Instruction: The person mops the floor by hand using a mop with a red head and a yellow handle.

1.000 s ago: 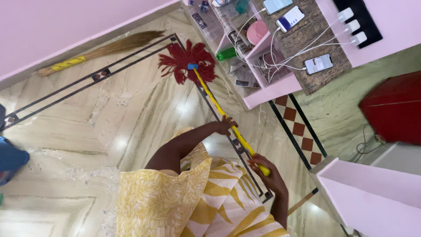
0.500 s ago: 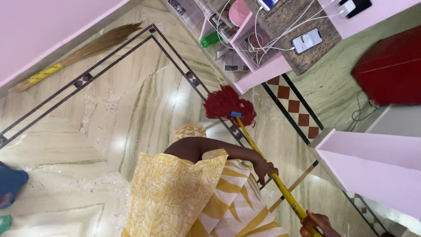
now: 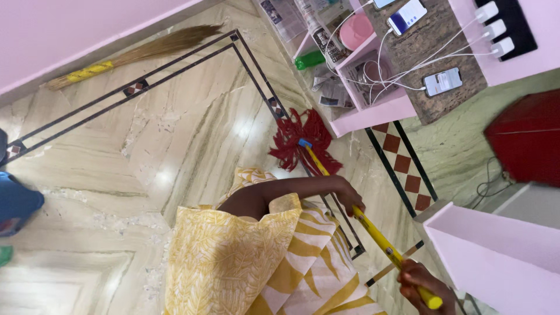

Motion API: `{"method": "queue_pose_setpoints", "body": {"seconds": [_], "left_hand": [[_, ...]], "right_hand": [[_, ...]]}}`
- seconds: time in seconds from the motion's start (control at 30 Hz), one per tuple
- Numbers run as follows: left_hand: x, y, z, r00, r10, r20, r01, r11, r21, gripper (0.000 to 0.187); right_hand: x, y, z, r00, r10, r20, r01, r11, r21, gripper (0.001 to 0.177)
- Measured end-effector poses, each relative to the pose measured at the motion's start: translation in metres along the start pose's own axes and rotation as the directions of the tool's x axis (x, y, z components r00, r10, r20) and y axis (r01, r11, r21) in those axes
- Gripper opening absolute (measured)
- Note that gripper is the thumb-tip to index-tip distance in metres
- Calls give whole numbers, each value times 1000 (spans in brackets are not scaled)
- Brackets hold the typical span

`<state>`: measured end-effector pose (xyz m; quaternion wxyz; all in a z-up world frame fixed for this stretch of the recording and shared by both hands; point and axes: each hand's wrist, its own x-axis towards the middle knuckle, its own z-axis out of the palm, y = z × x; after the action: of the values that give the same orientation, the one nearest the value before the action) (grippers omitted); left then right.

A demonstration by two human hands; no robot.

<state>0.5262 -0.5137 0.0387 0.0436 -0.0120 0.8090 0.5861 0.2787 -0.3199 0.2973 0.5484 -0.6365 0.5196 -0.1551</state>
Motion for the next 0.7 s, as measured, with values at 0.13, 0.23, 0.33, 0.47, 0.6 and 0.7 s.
{"method": "queue_pose_setpoints", "body": {"seconds": [0.13,0.23,0.33,0.47,0.6,0.7], "left_hand": [[-80,-27,-38,970,-220,-100,228,971,79,48],[-148,-52,-59,835,-457,-307,502,860,87,50],[-218,-85,-81,719,-504,-478,561,827,-28,54],[-285,-105,-71,197,-662,-723,863,468,-193,64],[-335,-105,-40,-40,-728,-684,762,421,-493,56],[-340,-93,-2,61,-721,-690,744,494,-451,73]], "right_hand": [[65,-73,46,874,-483,-60,486,863,139,35],[138,-94,71,835,-550,6,543,825,155,32],[218,-102,102,848,-524,80,530,844,-86,23],[321,-116,146,801,-451,395,542,826,-157,12],[342,-111,217,759,-515,397,568,823,-20,13],[313,-100,242,670,-575,470,673,737,-58,10]]}}
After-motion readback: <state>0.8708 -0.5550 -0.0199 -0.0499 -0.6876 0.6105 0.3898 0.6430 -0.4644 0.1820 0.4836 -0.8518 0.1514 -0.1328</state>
